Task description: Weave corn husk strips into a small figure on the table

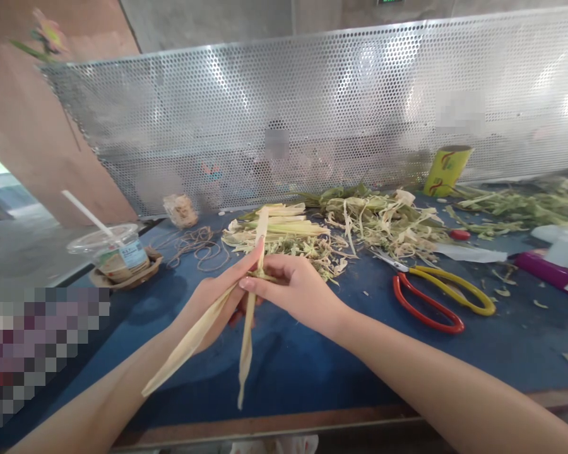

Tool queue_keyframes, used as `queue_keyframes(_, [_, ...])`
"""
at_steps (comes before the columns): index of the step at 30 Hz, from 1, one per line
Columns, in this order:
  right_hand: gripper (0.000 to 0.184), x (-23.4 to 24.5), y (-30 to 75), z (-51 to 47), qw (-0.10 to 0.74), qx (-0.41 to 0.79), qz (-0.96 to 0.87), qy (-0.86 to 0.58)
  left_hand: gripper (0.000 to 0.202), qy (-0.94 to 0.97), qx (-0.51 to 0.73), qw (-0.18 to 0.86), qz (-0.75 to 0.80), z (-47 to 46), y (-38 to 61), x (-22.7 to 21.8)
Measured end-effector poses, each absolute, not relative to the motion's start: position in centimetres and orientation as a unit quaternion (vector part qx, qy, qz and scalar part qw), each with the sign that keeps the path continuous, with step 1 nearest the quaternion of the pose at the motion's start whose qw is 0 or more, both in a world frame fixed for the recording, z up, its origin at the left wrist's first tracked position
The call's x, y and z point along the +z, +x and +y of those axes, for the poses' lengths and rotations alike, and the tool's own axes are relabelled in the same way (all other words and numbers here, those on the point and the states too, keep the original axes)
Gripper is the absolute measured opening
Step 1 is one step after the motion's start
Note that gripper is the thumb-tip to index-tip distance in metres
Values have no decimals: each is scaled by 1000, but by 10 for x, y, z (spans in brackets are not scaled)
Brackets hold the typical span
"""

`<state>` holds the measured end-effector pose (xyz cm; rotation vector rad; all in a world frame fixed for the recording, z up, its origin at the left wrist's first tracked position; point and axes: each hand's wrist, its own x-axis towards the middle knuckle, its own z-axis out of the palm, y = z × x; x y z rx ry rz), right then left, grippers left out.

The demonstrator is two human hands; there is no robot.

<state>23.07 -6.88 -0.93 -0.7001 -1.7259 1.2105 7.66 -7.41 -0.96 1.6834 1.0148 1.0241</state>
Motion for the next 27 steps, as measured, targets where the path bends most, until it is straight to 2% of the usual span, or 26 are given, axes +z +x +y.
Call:
queue_keyframes(3, [15, -7, 231, -71, 453, 476, -692, -299, 47, 704, 376, 467, 380, -76, 76, -4])
queue_keyframes(7, [15, -3, 233, -73, 469, 464, -692, -294, 52, 724, 372, 481, 326, -74, 73, 1])
queue_keyframes(13, [14, -4, 235, -69, 473, 488, -664, -310, 51, 732, 415, 414, 348, -77, 76, -4])
queue_keyframes(17, [12, -5, 238, -63, 494, 433, -671, -345, 84, 727, 380, 442, 363, -78, 77, -13])
queue_keyframes(19, [14, -4, 240, -63, 504, 408, -671, -360, 91, 709, 385, 467, 362, -79, 79, -15])
queue_keyframes(23, [19, -3, 240, -66, 531, 398, -648, -374, 88, 693, 408, 483, 347, -86, 85, -15])
queue_keyframes(27, [23, -1, 239, -68, 529, 467, -617, -348, 80, 702, 390, 488, 343, -87, 83, -19])
